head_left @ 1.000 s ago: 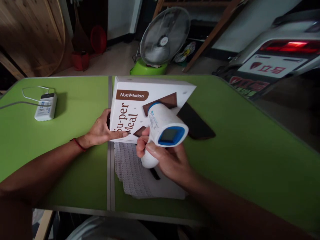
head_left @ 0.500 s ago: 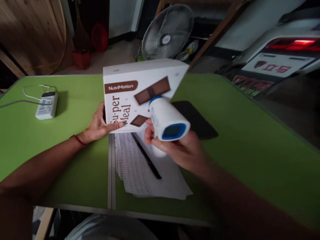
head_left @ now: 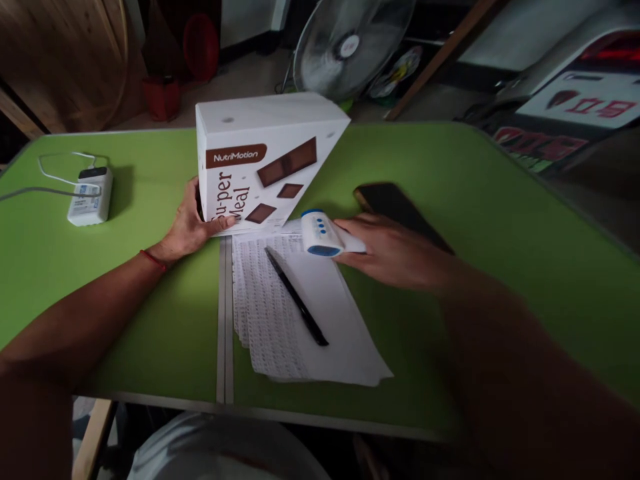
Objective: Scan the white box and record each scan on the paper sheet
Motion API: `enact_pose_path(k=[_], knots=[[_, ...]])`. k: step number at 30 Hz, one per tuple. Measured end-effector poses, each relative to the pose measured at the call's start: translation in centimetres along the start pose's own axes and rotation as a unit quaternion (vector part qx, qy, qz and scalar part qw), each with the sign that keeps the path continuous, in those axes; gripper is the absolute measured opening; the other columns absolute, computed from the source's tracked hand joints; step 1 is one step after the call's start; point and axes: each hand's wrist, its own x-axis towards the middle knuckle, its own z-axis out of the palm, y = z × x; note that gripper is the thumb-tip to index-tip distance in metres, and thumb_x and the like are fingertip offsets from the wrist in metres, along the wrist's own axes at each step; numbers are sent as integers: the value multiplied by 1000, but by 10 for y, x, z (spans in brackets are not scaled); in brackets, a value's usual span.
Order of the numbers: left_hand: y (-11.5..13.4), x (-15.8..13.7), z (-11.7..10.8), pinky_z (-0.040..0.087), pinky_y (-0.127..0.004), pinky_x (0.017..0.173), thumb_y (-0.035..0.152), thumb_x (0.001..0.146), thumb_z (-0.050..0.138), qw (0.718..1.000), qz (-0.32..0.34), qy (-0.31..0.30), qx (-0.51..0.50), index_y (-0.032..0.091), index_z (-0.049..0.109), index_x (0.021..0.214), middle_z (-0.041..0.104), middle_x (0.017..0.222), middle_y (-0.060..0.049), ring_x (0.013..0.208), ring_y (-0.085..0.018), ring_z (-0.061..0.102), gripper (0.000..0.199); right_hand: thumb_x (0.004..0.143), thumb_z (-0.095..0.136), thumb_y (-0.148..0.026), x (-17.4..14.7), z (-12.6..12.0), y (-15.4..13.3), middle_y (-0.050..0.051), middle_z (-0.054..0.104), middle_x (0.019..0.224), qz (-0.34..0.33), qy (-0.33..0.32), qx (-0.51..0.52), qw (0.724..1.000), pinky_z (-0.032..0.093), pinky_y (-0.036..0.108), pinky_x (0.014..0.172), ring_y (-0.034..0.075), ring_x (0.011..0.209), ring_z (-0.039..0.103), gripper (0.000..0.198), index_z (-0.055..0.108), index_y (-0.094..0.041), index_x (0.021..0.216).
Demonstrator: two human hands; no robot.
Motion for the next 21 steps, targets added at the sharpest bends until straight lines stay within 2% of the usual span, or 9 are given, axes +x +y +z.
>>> enact_pose_path(k=[3, 6, 8, 11, 13, 15, 16, 19, 21], knots=[[0, 3, 0, 54, -66, 120, 72, 67, 100, 1000, 9, -7, 11, 27, 59, 144, 68, 142, -14, 145, -44, 60, 99, 79, 83, -5, 4, -6, 0, 21, 83, 117, 28, -89, -54, 994, 60, 54, 102, 39, 115, 78, 29, 79, -21, 102], [-1, 3, 0, 46, -66, 129, 74, 73, 96, 998, 25, 4, 62, 26, 56, 145, 65, 149, -15, 151, -45, 54, 95, 85, 80, -8, 3, -10, -3, 25, 80, 123, 29, -123, -97, 987, 59, 55, 107, 42, 124, 76, 25, 79, -17, 108], [-1, 2, 0, 36, -65, 137, 72, 76, 95, 993, 48, 26, 108, 25, 52, 148, 59, 157, -17, 157, -45, 48, 97, 84, 76, -7, 0, -12, -7, 27, 79, 129, 14, -106, -124, 986, 58, 59, 109, 43, 126, 75, 35, 78, -15, 118], [7, -4, -1, 25, -64, 142, 72, 78, 93, 981, 84, 58, 166, 26, 46, 152, 50, 161, -18, 162, -45, 38, 100, 81, 70, -7, -7, -11, -18, 26, 76, 137, -33, -1, -110, 993, 57, 60, 110, 42, 129, 73, 48, 77, -17, 128], [19, -9, 0, 28, -65, 139, 76, 83, 88, 967, 108, 93, 210, 30, 44, 152, 49, 159, -15, 162, -45, 35, 94, 82, 70, -14, -13, -7, -32, 19, 80, 123, -65, 58, -29, 996, 63, 51, 97, 36, 113, 77, 36, 77, -23, 115], [32, -15, 4, 39, -66, 129, 77, 91, 79, 946, 154, 137, 250, 33, 44, 145, 52, 150, -14, 152, -42, 45, 78, 88, 75, -33, -20, 2, -48, 9, 79, 95, -66, 52, 71, 994, 61, 43, 74, 27, 81, 75, 13, 74, -27, 100], [37, -18, 7, 45, -64, 122, 76, 95, 76, 936, 189, 143, 262, 33, 46, 139, 56, 142, -13, 141, -40, 53, 68, 91, 76, -41, -23, 7, -56, 5, 76, 83, -63, 38, 98, 992, 58, 40, 69, 24, 72, 71, 14, 71, -28, 95], [49, -27, 17, 56, -56, 104, 66, 102, 73, 923, 268, 108, 253, 33, 52, 124, 63, 121, -10, 117, -33, 64, 45, 90, 83, -51, -31, 21, -73, 2, 73, 77, -47, -31, 121, 991, 52, 37, 63, 23, 67, 66, 25, 69, -30, 92], [53, -32, 23, 60, -52, 95, 62, 107, 67, 933, 267, 54, 234, 30, 56, 123, 68, 114, -9, 107, -30, 68, 37, 90, 81, -46, -32, 27, -79, 2, 71, 77, -45, -52, 130, 989, 48, 36, 61, 22, 65, 64, 19, 70, -30, 93]])
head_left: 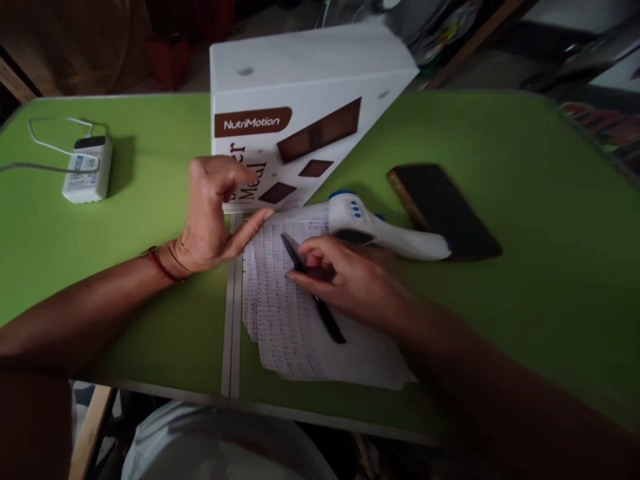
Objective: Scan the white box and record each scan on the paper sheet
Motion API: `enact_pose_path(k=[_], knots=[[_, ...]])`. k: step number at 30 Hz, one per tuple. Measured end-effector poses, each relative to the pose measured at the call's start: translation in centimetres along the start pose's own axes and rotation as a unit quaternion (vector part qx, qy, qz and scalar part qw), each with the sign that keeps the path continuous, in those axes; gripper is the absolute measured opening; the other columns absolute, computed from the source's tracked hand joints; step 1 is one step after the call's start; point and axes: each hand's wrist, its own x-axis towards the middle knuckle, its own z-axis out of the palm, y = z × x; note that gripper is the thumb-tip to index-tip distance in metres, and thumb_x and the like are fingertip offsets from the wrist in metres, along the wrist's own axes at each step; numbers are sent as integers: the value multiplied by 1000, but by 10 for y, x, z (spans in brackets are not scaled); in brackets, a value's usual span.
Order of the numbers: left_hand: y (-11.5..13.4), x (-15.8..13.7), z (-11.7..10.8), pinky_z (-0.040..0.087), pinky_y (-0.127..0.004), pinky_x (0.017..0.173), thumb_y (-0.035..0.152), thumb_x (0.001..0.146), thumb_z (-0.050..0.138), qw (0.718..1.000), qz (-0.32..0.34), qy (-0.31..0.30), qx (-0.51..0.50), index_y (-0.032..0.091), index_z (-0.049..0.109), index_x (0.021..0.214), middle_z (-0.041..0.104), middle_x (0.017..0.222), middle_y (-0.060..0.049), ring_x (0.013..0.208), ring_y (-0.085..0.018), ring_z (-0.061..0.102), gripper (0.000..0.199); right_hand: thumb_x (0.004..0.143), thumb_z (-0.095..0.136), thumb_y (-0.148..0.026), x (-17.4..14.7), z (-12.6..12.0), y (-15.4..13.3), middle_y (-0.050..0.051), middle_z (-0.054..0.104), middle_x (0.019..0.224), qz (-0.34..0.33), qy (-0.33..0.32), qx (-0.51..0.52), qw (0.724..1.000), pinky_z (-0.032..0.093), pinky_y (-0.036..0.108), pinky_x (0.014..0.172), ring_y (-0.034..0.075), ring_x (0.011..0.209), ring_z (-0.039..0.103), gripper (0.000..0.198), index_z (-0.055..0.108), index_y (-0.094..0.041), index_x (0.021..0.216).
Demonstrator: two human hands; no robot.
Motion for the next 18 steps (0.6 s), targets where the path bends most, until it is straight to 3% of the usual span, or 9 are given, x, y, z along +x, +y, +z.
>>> enact_pose_path(k=[2, 4, 6, 9, 13, 16, 18], knots=[[4, -3, 2, 61, -47, 86, 62, 112, 58, 993, -31, -107, -39, 28, 62, 122, 70, 100, -6, 90, -25, 70, 36, 89, 75, -37, 1, 1, -1, 2, 71, 77, -7, 4, 12, 1000, 48, 36, 61, 22, 64, 64, 8, 74, -30, 94], [3, -5, 2, 60, -43, 81, 62, 112, 54, 970, -73, -224, -66, 26, 67, 120, 67, 84, -2, 77, -23, 69, 38, 89, 69, -32, 3, -2, -3, 2, 73, 80, -11, 22, 31, 999, 52, 37, 66, 22, 68, 66, 11, 77, -31, 96], [0, -6, 3, 59, -41, 79, 57, 109, 59, 948, -106, -291, -70, 25, 69, 118, 64, 77, 0, 76, -24, 69, 35, 92, 64, -28, 4, -6, -5, 2, 76, 82, -5, 47, 66, 997, 56, 38, 71, 22, 71, 67, 16, 79, -31, 98], [-6, -7, 5, 59, -41, 85, 46, 99, 72, 936, -145, -315, -55, 25, 70, 120, 66, 80, 0, 82, -26, 70, 29, 96, 62, -24, 5, -7, -8, 3, 76, 85, 14, 84, 156, 984, 58, 39, 75, 21, 76, 69, 20, 78, -29, 107], [-9, -7, 7, 59, -45, 96, 40, 90, 79, 924, -164, -344, -32, 26, 72, 119, 68, 86, -1, 86, -27, 70, 33, 89, 84, -32, 0, 4, -9, 1, 70, 89, 14, 98, 298, 950, 58, 38, 77, 21, 82, 68, 35, 70, -30, 121], [-7, -6, 7, 60, -44, 92, 43, 90, 82, 920, -154, -361, -15, 25, 74, 120, 69, 86, -1, 86, -27, 71, 37, 98, 84, -46, -5, 12, -8, -1, 66, 82, 41, 110, 297, 948, 53, 37, 70, 19, 74, 62, 22, 73, -31, 110], [-4, -4, 5, 61, -42, 88, 45, 92, 81, 918, -138, -371, 7, 24, 74, 122, 71, 85, -1, 87, -27, 72, 37, 108, 69, -57, -5, 15, -8, 0, 61, 73, 57, 111, 284, 951, 49, 37, 65, 19, 68, 58, 30, 78, -29, 99]])
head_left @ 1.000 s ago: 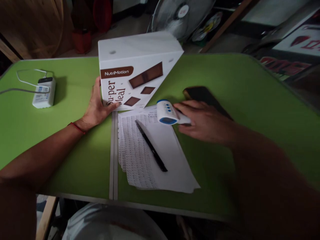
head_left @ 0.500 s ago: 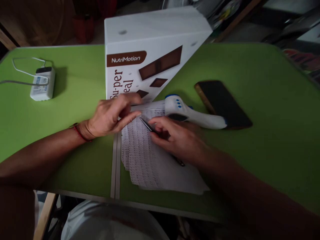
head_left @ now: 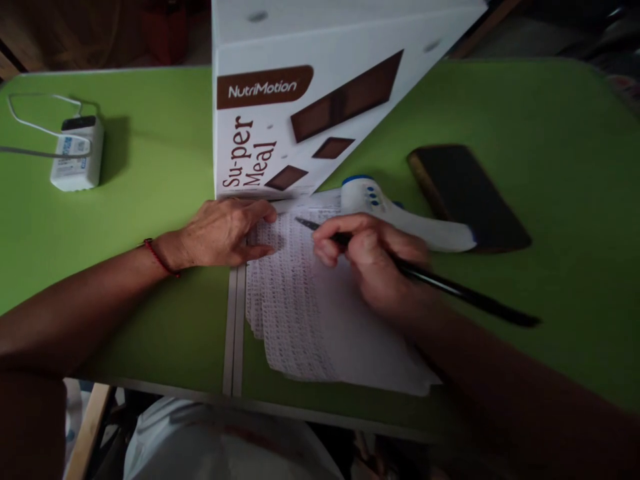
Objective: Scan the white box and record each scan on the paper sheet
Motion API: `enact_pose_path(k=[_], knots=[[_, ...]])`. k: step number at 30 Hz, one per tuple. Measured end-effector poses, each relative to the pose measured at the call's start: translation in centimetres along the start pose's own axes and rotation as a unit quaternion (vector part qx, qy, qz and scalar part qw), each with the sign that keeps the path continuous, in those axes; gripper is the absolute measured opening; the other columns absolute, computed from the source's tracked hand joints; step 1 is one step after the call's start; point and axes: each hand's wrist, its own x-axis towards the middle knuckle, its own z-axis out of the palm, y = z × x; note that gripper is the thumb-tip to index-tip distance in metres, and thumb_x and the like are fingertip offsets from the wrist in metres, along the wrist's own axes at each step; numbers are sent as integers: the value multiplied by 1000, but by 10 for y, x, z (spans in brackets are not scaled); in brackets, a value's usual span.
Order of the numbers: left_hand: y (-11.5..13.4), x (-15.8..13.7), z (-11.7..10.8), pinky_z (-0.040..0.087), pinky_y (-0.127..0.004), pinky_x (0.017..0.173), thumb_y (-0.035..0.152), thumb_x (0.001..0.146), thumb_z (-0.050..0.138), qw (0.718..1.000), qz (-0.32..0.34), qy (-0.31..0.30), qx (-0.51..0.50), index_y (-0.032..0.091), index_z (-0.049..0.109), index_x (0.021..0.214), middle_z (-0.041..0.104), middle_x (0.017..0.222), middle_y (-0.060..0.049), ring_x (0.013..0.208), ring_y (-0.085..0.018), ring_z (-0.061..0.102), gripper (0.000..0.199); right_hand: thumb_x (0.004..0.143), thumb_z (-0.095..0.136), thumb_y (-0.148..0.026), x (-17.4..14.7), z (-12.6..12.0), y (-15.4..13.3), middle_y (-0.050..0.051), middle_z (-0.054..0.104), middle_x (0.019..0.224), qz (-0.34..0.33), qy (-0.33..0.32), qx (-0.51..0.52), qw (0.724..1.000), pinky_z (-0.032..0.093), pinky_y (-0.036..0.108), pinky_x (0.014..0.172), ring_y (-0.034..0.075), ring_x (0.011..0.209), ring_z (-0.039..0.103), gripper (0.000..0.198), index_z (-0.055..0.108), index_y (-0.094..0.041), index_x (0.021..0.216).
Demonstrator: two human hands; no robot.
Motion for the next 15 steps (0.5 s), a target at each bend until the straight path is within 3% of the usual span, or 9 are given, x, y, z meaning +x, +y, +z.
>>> enact_pose_path(k=[2, 5, 11, 15], knots=[[4, 0, -2, 62, -40, 85, 45, 96, 78, 999, 2, -14, 35, 23, 73, 125, 74, 85, -2, 89, -27, 74, 36, 108, 65, -54, 2, 1, 0, 0, 61, 68, 25, 3, 6, 1000, 48, 36, 61, 19, 64, 58, 33, 82, -28, 95], [9, 0, -5, 63, -39, 81, 46, 99, 76, 997, 0, -34, 74, 22, 73, 129, 78, 89, -3, 92, -27, 77, 38, 96, 73, -35, 7, 2, -1, -1, 65, 68, 61, 31, 5, 998, 49, 34, 58, 17, 60, 59, 13, 83, -26, 95], [7, 2, -5, 66, -39, 84, 49, 101, 77, 997, 22, -26, 76, 24, 76, 125, 84, 103, -5, 104, -29, 81, 35, 81, 76, -27, 10, 1, -1, -4, 62, 58, 8, 55, -108, 993, 39, 30, 46, 14, 48, 50, 2, 76, -28, 79], [3, 0, -4, 66, -39, 85, 56, 102, 76, 997, 28, -20, 65, 25, 79, 126, 84, 97, -5, 104, -30, 82, 40, 74, 72, -26, 12, 6, -3, -4, 66, 57, -14, 88, -125, 988, 41, 30, 44, 15, 46, 54, 2, 73, -29, 74]])
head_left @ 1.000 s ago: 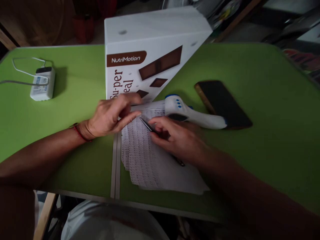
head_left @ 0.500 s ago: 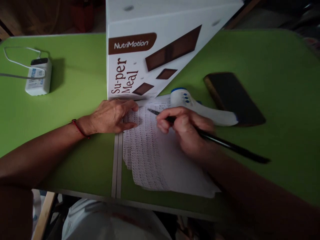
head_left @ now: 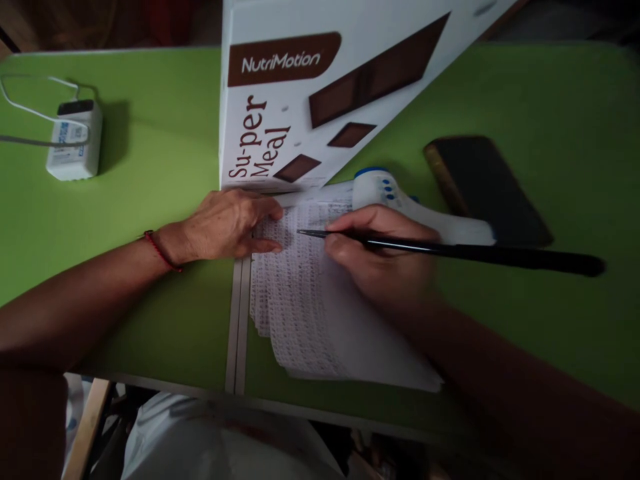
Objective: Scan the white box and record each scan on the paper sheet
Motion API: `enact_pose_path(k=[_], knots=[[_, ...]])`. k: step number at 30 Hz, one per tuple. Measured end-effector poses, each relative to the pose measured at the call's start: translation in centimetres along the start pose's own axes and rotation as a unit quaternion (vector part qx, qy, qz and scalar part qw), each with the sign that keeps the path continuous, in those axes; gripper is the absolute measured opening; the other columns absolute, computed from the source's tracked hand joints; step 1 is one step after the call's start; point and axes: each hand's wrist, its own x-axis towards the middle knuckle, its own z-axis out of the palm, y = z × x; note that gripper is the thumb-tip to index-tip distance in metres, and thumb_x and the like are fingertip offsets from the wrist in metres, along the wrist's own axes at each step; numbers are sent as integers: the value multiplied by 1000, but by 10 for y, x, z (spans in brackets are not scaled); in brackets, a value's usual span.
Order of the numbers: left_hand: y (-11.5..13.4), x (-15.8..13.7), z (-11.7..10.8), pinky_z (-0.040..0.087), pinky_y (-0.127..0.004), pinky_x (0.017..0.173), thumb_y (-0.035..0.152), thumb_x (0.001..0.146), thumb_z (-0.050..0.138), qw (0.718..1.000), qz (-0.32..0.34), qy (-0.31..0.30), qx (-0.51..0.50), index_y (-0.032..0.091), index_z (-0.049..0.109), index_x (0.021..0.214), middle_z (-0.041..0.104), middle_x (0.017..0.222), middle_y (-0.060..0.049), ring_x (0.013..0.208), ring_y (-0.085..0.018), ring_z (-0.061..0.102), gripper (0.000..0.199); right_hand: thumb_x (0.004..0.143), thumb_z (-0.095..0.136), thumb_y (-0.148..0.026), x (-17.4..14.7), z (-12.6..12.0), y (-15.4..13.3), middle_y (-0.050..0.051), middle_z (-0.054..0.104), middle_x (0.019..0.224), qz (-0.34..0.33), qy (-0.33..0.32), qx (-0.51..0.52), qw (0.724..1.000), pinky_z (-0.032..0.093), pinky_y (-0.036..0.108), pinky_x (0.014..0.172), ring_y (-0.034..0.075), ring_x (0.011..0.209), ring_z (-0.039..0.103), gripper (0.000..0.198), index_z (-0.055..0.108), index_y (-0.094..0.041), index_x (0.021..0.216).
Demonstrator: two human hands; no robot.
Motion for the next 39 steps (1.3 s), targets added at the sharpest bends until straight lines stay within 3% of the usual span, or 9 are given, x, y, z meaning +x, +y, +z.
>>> enact_pose_path(k=[5, 9, 13, 23, 34, 39], knots=[[-3, 0, -5, 67, -40, 81, 58, 105, 75, 1000, -9, -13, -6, 25, 82, 128, 81, 81, -3, 88, -28, 83, 41, 78, 74, -23, 2, -1, 5, -1, 70, 62, -30, -17, -32, 999, 49, 33, 52, 19, 53, 63, 6, 75, -28, 74], [-8, 0, -8, 67, -37, 86, 46, 110, 68, 999, 18, -16, -42, 28, 84, 124, 87, 95, -3, 96, -26, 84, 28, 81, 72, -21, 2, -4, 8, -2, 70, 62, -42, -22, -39, 998, 50, 33, 52, 19, 53, 63, 9, 75, -28, 77], [-11, 0, -6, 68, -37, 90, 44, 110, 67, 999, 9, -7, -30, 28, 82, 128, 88, 107, -4, 103, -27, 84, 29, 81, 73, -23, 2, -3, 6, -1, 72, 63, -52, -36, -42, 997, 53, 33, 53, 19, 53, 65, 6, 75, -28, 77], [-11, 1, -2, 67, -38, 80, 44, 109, 65, 1000, 14, 13, -18, 27, 81, 124, 88, 105, -4, 97, -27, 84, 27, 86, 76, -26, 1, -5, 14, -1, 73, 68, -56, -63, -76, 994, 56, 34, 58, 19, 59, 68, 6, 77, -29, 81], [-10, 2, -2, 67, -37, 84, 43, 107, 68, 999, 0, 11, -31, 27, 81, 123, 88, 105, -4, 101, -27, 84, 26, 81, 74, -26, 2, -2, 7, -3, 72, 63, -29, -68, -61, 995, 53, 33, 53, 17, 53, 61, 7, 76, -30, 76], [-11, 1, -1, 68, -37, 84, 44, 106, 66, 1000, 4, 13, -27, 28, 82, 125, 88, 104, -3, 101, -27, 83, 29, 85, 79, -29, 1, -6, 7, -2, 72, 65, -11, -92, -72, 993, 56, 37, 55, 21, 55, 63, 10, 75, -34, 78]])
